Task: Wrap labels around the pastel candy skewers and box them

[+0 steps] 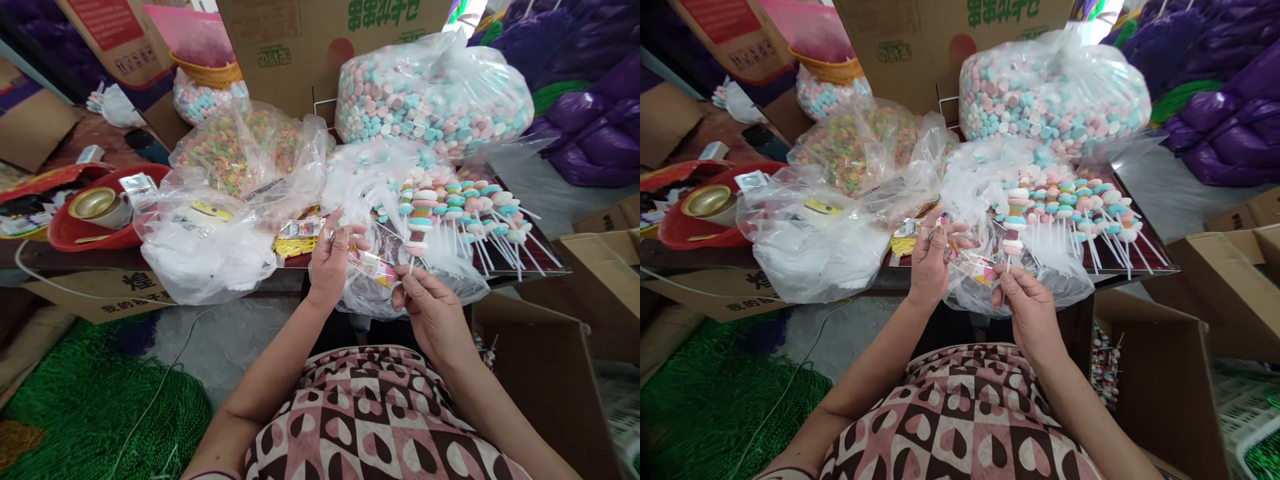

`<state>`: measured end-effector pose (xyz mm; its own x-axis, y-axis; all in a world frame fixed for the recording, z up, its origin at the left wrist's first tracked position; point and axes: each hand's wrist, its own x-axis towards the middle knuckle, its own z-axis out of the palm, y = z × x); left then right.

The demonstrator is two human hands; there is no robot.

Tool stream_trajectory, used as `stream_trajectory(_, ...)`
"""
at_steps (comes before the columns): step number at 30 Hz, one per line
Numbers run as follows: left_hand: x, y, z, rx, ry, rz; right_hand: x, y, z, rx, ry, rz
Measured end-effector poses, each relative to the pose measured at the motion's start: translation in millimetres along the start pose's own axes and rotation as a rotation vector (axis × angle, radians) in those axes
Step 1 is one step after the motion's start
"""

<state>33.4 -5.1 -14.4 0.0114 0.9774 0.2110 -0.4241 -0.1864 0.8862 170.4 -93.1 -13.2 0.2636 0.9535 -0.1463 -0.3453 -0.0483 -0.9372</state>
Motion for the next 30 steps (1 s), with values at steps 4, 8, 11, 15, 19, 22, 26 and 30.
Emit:
stream_trajectory(4, -3, -3, -3.0, 0.171, -0.06, 0.134, 0, 1, -3, 0.023, 0.019, -0.008)
stream_trajectory(8, -7, -5, -6.7, 0.32, -0.125, 0.239, 0, 1, -4, 0.01, 0.0, -0.011)
stream_trajectory(11, -9, -8, -9.7, 0.342, -0.165, 0.292, 1, 2, -4, 0.01, 0.034, -0.018)
stream_trajectory(15, -13, -7, -9.8, 0.338, -0.171, 0.222, 2, 3, -3, -0.009, 0.115, -0.035)
stream_trajectory(19, -19, -5, -4.5, 0.298, -0.166, 0.127, 1, 1, -2, -0.008, -0.007, 0.089)
stream_trajectory(22, -22, -5, -1.9, 0.27, -0.18, 0.074, 0, 0, -2, 0.024, -0.126, 0.24)
stream_trajectory(26, -22, -3, -4.3, 0.32, -0.118, -0.046, 2, 1, -6, 0.083, -0.075, 0.209)
stream_trajectory(30, -23, -4, -8.5, 0.338, -0.076, -0.204, 6, 3, -11, 0.059, -0.039, 0.117)
